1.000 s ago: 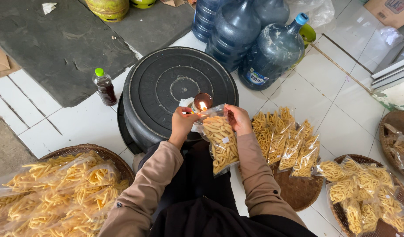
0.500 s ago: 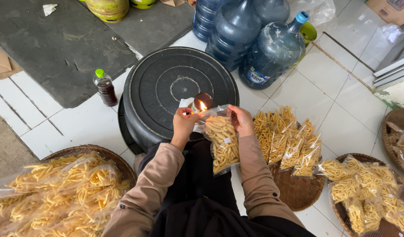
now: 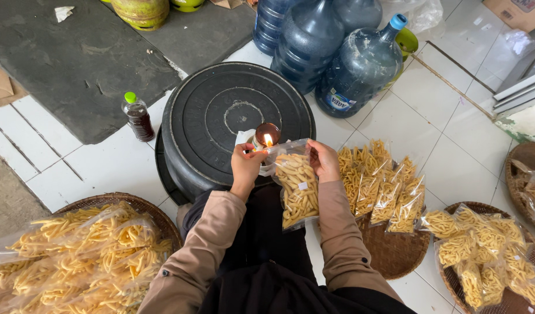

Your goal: The person sits on the floor and seals clear plastic bags filled with fried snack crackers by passing the open bag mouth over a lit candle flame to melt the plastic closed. They finish each sealed bag, set it on a woven tray with other sealed bags, and pick up the next open bag to repeat the process.

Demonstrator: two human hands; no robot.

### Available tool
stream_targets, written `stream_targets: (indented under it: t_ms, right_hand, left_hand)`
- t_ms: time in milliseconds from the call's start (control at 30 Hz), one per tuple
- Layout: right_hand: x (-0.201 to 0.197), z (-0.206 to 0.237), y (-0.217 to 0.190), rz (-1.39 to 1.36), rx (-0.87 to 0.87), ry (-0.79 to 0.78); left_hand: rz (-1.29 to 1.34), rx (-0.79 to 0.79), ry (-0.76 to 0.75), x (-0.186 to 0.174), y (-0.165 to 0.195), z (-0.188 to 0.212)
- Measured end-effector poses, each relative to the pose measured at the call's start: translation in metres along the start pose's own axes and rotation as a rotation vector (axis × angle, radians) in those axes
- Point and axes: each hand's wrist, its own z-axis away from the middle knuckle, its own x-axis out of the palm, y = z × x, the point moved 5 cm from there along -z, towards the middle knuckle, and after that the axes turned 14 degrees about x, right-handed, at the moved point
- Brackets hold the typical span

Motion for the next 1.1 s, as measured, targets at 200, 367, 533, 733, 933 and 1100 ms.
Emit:
stream_targets:
  t_ms: [200, 367, 533, 733, 933, 1100]
  right_hand:
    - [-0.005, 0.002, -0.002, 0.004, -0.024, 0.017]
    - [-0.010, -0.001, -0.003, -0.033, -0.029, 0.006]
    - [-0.018, -0.003, -0.004, -0.058, -0.055, 0.025]
    - [-0.025, -0.001, -0.005, -0.069, -0.084, 0.039]
    - [-0.028, 0.000, -0.005, -0.071, -0.089, 0.055]
    - [-0.028, 0.001, -0.005, -0.053, -0.101, 0.053]
  left_hand:
    - [0.038, 0.019, 0.011, 0.004, -0.002, 0.001]
    - [0.017, 0.002, 0.034, 0.006, -0.006, 0.002]
    - [-0.018, 0.057, 0.057, 0.011, -0.010, 0.003]
    - [-0.085, 0.080, 0.071, 0.013, -0.014, 0.002]
    - [-0.172, 0.084, 0.087, 0.013, -0.012, 0.003]
    - [-0.160, 0.069, 0.075, 0.012, -0.011, 0.004]
